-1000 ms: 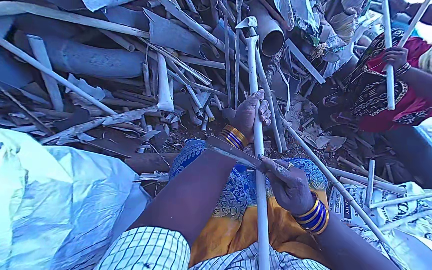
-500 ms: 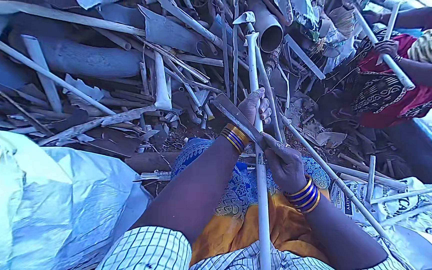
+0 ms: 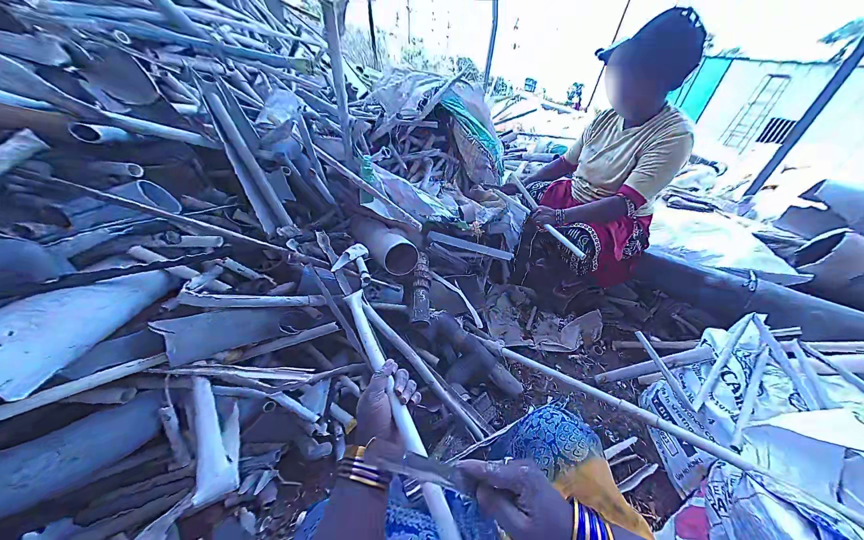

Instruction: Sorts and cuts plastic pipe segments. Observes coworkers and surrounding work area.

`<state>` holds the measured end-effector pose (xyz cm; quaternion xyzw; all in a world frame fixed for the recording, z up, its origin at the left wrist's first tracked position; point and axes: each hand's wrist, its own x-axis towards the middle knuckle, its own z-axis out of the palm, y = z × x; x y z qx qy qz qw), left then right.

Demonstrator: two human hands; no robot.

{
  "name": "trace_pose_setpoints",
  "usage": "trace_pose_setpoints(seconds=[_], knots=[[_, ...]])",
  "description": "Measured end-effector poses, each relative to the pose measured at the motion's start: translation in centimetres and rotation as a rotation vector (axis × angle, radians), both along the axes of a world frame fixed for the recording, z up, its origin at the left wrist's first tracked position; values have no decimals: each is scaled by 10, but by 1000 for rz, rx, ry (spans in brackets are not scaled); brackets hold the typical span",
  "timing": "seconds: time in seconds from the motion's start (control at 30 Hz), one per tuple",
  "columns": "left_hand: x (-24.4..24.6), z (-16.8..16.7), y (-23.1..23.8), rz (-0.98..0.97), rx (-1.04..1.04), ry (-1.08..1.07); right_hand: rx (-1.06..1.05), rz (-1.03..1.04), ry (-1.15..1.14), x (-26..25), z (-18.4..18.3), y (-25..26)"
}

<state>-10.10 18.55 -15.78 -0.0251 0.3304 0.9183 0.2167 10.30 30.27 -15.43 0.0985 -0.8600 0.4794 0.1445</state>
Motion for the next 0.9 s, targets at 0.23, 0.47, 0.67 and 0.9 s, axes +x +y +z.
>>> trace_pose_setpoints(seconds=[0.23,0.47,0.67,0.9], knots=[[-3,-11,12,-40,-70,59,-973,-862,209,13,69,108],[-1,-10,18,-68,-87,46,-1165,-1296,584,75,88,208],[11,-8,33,4,-126,69,-953,-1057,130,40,61,132],[28,11,42,-66,203,-77,-310,-175,-119,-6,20,53]])
